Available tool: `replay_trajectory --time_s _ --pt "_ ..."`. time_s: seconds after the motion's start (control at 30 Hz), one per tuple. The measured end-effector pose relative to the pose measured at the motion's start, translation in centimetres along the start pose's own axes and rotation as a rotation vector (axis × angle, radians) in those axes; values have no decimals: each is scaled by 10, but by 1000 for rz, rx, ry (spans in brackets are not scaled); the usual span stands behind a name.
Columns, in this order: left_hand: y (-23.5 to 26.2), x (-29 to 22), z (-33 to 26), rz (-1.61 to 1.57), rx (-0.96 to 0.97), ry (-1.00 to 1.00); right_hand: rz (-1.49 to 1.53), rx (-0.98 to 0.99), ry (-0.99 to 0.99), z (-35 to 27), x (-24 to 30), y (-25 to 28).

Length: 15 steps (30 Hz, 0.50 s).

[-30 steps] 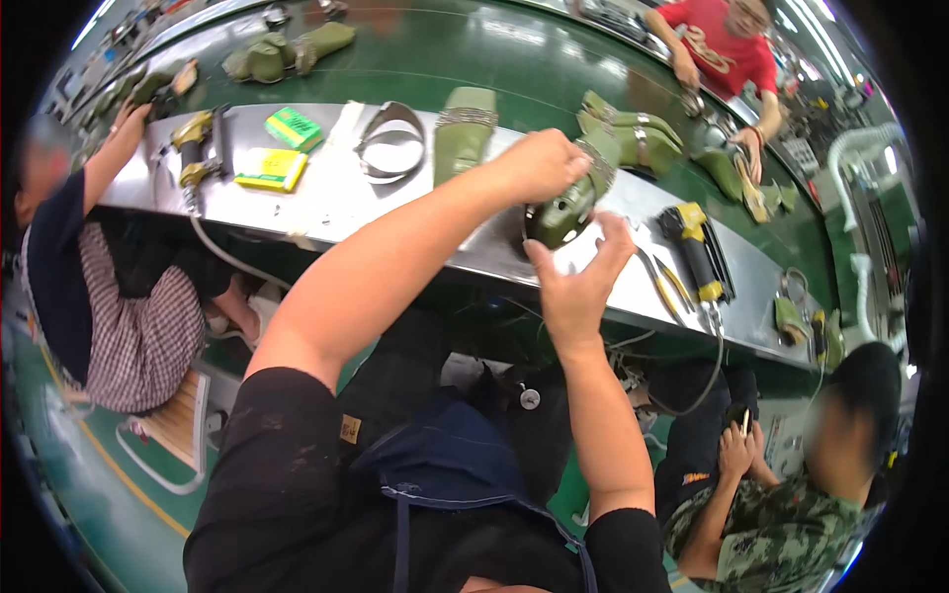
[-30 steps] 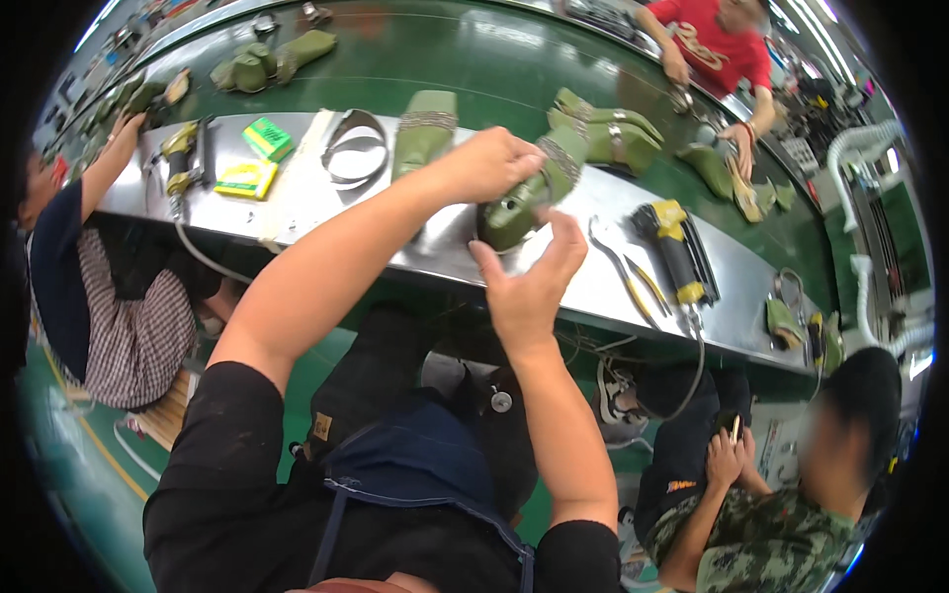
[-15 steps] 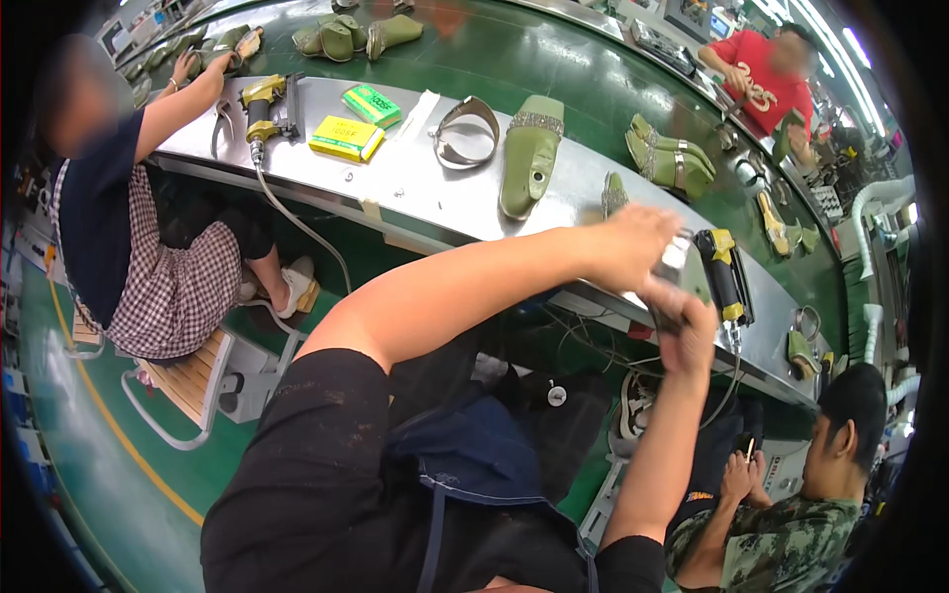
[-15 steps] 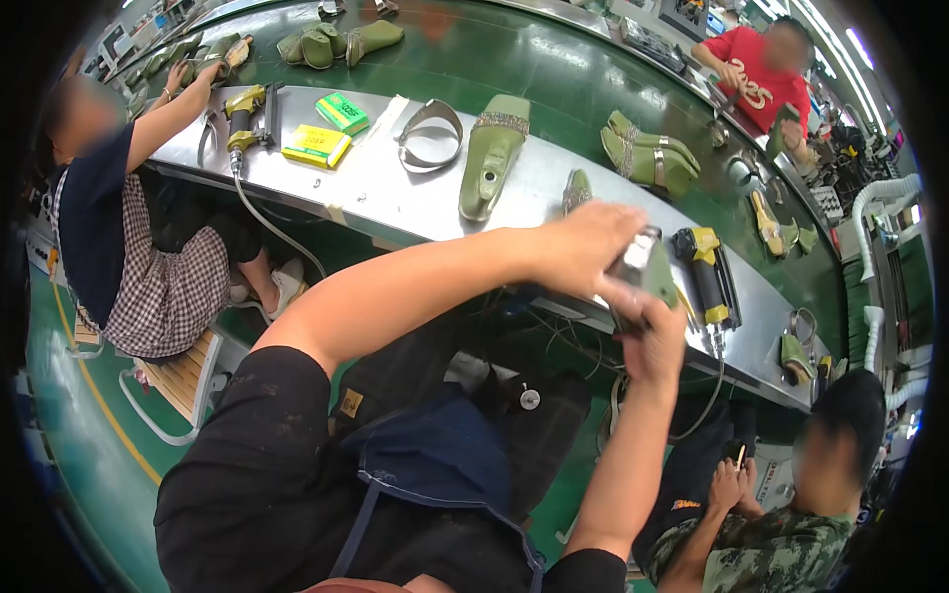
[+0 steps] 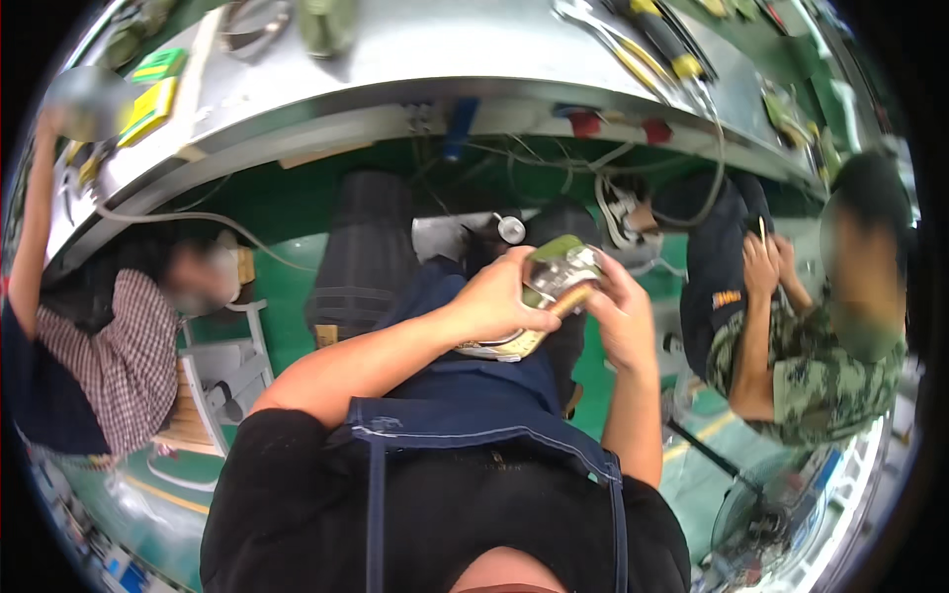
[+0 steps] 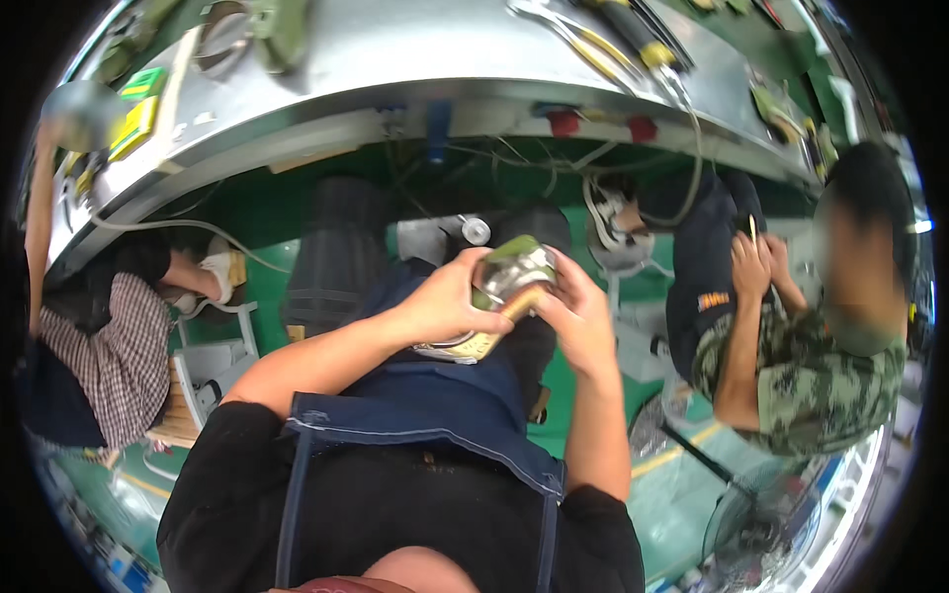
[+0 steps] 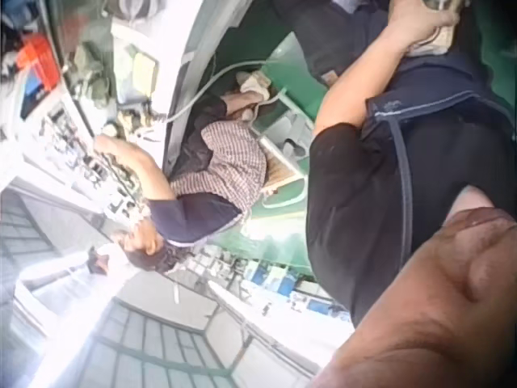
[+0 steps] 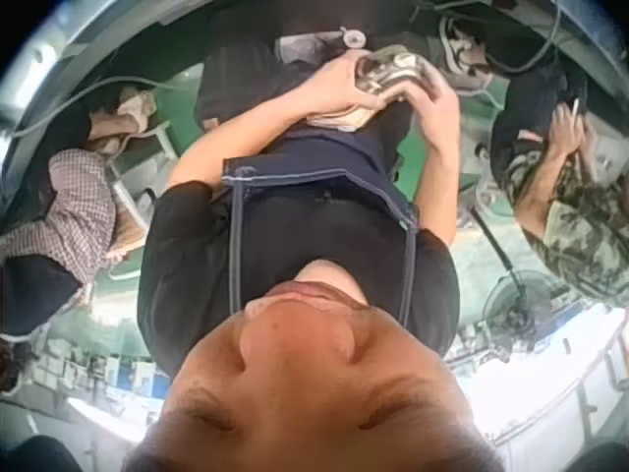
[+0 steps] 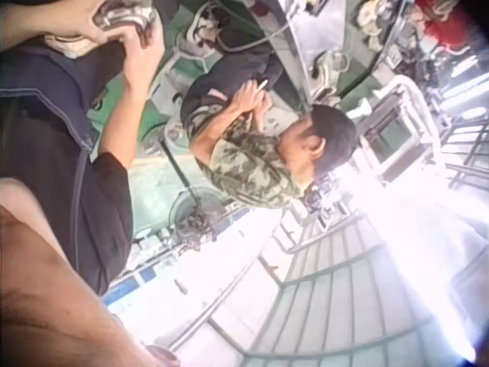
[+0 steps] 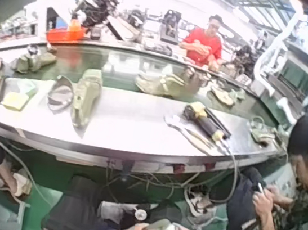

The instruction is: The person assembles green slipper uppers by attaching metal heel straps. They repeatedly pick up a slipper, position the strap, and use a pneumatic staple gun to fasten it. After each attachment, the finished slipper is placed on a moving conveyor belt. The process is repeated for multiple units throughout the clip.

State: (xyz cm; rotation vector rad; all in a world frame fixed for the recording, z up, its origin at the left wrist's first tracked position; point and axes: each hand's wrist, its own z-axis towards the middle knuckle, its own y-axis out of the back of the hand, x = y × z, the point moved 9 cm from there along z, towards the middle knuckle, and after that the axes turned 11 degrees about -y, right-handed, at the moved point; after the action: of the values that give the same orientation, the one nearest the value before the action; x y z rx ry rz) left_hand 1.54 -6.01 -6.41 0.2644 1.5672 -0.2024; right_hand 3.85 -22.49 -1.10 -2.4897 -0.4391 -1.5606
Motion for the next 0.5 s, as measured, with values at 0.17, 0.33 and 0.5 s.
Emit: replay_trajectory --time_s 0.17,0.33,0.5 --pt "-7 22 -2 -111 25 208 -73 -256 -42 20 -29 -2" --pt "16 38 -4 -346 -144 304 -199 -202 18 61 -10 -32" --pt "26 52 3 -615 -210 387 -431 -199 9 100 -3 -42"
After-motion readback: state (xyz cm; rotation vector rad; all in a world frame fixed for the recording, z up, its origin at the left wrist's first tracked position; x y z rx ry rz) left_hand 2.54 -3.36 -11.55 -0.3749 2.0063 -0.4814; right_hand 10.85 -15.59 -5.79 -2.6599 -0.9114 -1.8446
